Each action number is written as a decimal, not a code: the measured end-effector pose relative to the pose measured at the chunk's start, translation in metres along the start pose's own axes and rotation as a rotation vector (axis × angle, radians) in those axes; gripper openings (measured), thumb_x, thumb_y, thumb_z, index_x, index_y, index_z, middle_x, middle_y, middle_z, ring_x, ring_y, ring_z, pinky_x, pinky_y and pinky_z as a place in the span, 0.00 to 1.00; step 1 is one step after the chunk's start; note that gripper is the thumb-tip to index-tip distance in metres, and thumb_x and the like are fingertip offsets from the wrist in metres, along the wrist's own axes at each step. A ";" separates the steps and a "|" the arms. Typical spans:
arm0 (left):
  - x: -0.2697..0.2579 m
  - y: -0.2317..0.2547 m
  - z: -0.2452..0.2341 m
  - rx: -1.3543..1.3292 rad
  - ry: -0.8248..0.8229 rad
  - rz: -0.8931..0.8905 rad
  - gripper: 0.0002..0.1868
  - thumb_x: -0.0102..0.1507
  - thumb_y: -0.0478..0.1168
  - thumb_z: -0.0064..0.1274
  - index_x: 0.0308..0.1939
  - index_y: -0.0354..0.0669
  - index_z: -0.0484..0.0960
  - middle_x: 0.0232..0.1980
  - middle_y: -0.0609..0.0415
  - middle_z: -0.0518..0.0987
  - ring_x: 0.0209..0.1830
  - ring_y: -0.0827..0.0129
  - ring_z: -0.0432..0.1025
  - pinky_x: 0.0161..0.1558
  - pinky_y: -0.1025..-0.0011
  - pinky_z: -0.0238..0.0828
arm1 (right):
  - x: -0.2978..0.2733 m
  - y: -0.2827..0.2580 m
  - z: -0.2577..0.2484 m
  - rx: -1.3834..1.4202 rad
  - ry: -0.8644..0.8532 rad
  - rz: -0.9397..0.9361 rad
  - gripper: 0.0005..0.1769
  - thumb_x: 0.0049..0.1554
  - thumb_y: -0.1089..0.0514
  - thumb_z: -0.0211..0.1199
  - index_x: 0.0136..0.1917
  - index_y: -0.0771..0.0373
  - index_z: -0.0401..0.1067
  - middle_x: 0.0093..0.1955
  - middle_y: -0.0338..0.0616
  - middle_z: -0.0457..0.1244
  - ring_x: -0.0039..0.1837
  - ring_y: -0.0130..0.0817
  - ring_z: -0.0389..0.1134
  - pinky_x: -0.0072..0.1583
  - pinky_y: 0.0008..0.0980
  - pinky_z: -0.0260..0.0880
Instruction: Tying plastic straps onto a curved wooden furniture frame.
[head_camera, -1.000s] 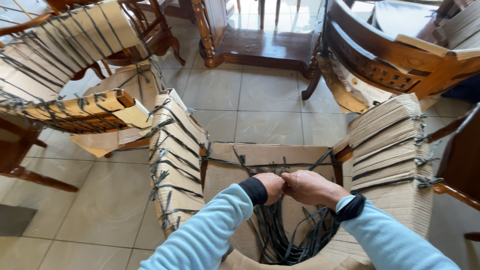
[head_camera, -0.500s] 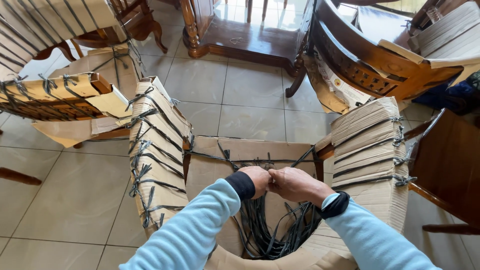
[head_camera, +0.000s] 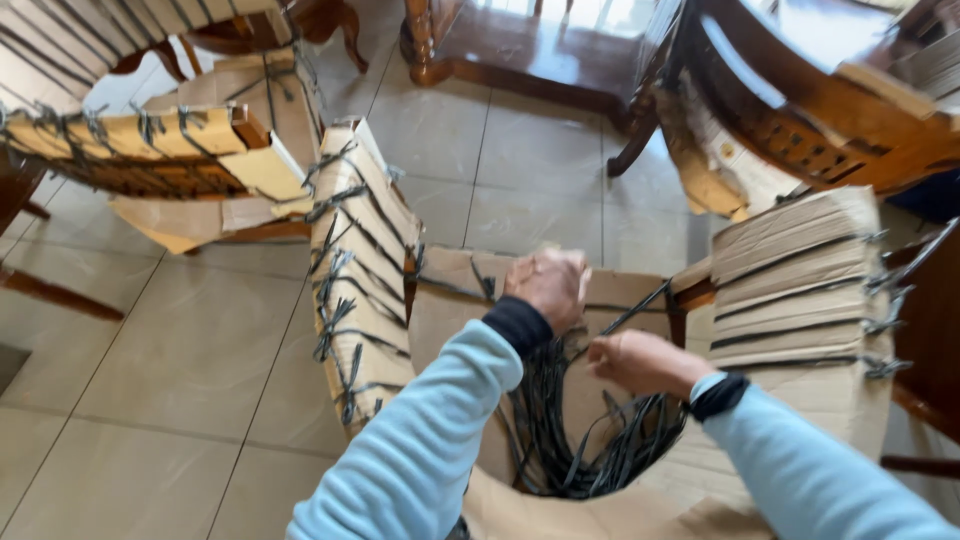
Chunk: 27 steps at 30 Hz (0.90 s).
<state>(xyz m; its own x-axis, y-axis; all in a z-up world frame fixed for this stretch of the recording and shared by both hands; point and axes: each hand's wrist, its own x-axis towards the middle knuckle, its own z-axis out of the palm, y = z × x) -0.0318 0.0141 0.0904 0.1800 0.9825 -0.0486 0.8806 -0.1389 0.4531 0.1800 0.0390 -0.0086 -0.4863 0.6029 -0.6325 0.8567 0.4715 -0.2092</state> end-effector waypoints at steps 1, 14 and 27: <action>0.000 0.002 -0.003 -0.072 0.087 -0.061 0.18 0.67 0.54 0.42 0.43 0.50 0.84 0.39 0.45 0.85 0.48 0.50 0.81 0.49 0.52 0.79 | 0.032 0.048 0.031 -0.733 0.066 -0.427 0.07 0.61 0.49 0.58 0.47 0.48 0.76 0.49 0.41 0.71 0.54 0.44 0.69 0.49 0.46 0.69; 0.004 -0.007 -0.017 -0.378 0.755 -0.036 0.20 0.64 0.60 0.40 0.26 0.54 0.73 0.20 0.58 0.81 0.21 0.62 0.78 0.21 0.62 0.69 | 0.056 -0.011 -0.032 -0.099 0.272 0.153 0.12 0.61 0.54 0.57 0.50 0.54 0.82 0.50 0.51 0.73 0.52 0.53 0.73 0.55 0.52 0.74; 0.014 -0.007 -0.009 -0.424 0.811 -0.075 0.25 0.62 0.60 0.35 0.24 0.53 0.80 0.22 0.55 0.84 0.23 0.58 0.79 0.28 0.59 0.74 | 0.107 -0.068 0.027 0.188 0.230 -0.264 0.17 0.57 0.53 0.63 0.58 0.60 0.72 0.59 0.56 0.67 0.57 0.56 0.66 0.54 0.53 0.68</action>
<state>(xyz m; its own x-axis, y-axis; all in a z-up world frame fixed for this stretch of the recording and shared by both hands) -0.0392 0.0304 0.0952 -0.3750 0.7954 0.4762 0.6141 -0.1717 0.7704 0.0742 0.0537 -0.0821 -0.7018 0.6150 -0.3595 0.7030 0.5165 -0.4889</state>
